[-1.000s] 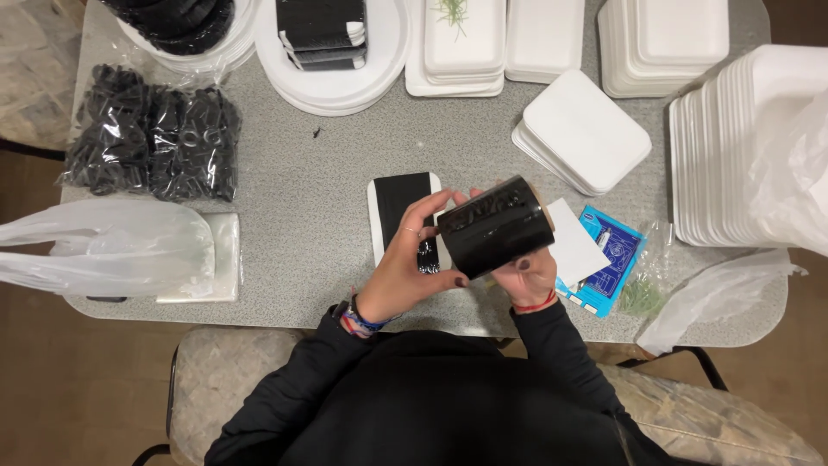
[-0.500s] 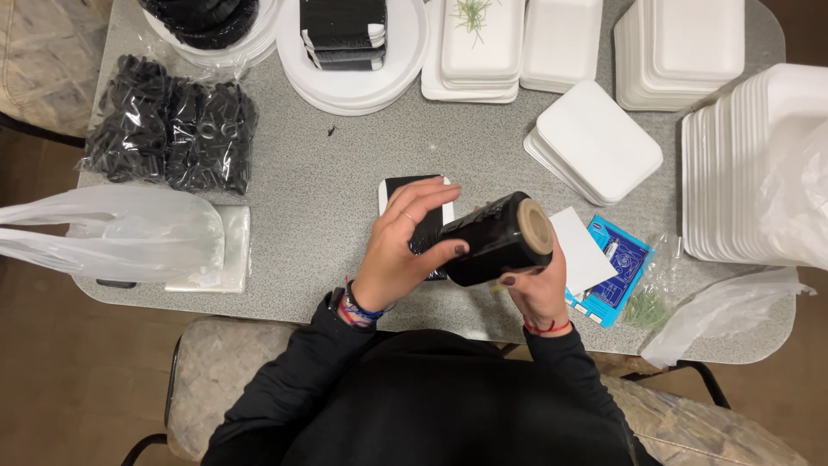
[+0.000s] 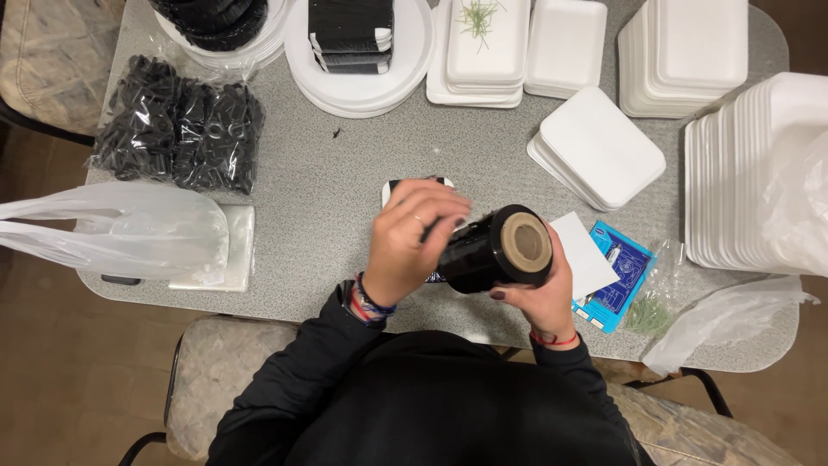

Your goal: Wrapping a white styrofoam container with black stretch film.

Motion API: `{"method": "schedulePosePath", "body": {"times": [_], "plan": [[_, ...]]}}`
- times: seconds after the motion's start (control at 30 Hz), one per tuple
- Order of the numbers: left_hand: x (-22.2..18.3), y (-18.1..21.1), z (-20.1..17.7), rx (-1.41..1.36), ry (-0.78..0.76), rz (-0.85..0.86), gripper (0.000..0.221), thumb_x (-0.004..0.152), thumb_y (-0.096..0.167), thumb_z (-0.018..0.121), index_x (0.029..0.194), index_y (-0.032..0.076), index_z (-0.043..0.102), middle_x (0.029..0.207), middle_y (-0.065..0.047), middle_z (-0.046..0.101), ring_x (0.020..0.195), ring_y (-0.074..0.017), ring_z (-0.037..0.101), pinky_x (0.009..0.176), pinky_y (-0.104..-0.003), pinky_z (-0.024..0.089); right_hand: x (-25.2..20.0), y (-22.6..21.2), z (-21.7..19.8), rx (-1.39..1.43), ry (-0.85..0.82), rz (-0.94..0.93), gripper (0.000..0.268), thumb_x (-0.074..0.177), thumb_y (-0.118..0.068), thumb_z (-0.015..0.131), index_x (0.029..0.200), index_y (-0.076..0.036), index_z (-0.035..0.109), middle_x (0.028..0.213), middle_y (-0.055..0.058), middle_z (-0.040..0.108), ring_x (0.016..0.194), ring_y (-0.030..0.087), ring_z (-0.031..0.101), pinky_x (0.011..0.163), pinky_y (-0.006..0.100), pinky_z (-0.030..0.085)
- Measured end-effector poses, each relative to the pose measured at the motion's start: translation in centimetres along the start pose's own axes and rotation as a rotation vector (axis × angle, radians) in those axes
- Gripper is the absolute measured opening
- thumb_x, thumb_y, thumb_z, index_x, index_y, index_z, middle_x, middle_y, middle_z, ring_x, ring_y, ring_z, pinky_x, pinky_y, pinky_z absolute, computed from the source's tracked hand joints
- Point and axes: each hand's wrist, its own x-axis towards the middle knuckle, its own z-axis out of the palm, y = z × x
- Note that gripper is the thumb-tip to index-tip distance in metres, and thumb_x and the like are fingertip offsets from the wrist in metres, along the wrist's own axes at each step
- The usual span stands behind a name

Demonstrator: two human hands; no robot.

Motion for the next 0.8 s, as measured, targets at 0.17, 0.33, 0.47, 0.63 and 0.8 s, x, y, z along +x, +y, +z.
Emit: {"method": "schedulePosePath", "body": {"times": [0.17,0.33,0.47,0.63,0.8], "plan": [[-4.5,-3.4,0.4,-0.226,0.071,-0.481,0.009,0.106,0.010,0.062,0.110,0.002,0.066,0.103,-0.008,0.074,0.092,-0.0242,0.066,0.083,-0.038,0.054,0.4,1.3,-0.6,0.256,0.043,0.030,0.105,0.067,-0.018,0.099,0.151,0.005,0.041,0.144,0.015,0.058,0.135,0.027,0.058,0.119,0.041,0.046],[-9.6,-5.6,2.4,-1.065,-0.478,-1.044,0.037,0.104,0.027,0.053,0.125,-0.003,0.059,0.115,-0.013,0.075,0.100,-0.0254,0.070,0.084,-0.041,0.059,1.4,1.9,0.8,0.201,0.184,-0.056,0.100,0.071,-0.012,0.097,0.152,0.004,0.040,0.144,0.015,0.056,0.136,0.026,0.056,0.119,0.042,0.046],[-11.0,-5.9,6.1,-1.548,-0.241,-1.073,0.053,0.104,0.037,0.055,0.145,0.005,0.046,0.142,-0.007,0.058,0.129,-0.0215,0.056,0.108,-0.042,0.049,1.9,1.8,4.1,-0.021,0.129,-0.226,0.106,0.070,-0.006,0.096,0.155,0.001,0.032,0.158,0.017,0.049,0.144,0.027,0.053,0.124,0.043,0.044],[-7.7,-5.2,4.5,-1.669,0.111,-0.851,0.069,0.097,0.040,0.070,0.148,0.001,0.046,0.144,-0.013,0.058,0.134,-0.0282,0.055,0.115,-0.045,0.043,1.8,3.6,3.0,0.034,0.006,-0.215,0.114,0.069,-0.005,0.097,0.156,-0.001,0.023,0.162,0.021,0.038,0.146,0.030,0.047,0.122,0.046,0.042],[-6.0,-5.1,2.9,-1.139,0.300,-0.679,0.081,0.083,0.014,0.080,0.151,0.007,0.036,0.141,-0.010,0.053,0.133,-0.0252,0.051,0.116,-0.042,0.041,2.9,-2.5,3.1,-0.160,-0.087,-0.323,0.077,0.087,-0.023,0.077,0.153,-0.001,0.044,0.161,0.016,0.045,0.150,0.029,0.048,0.125,0.040,0.042]]}}
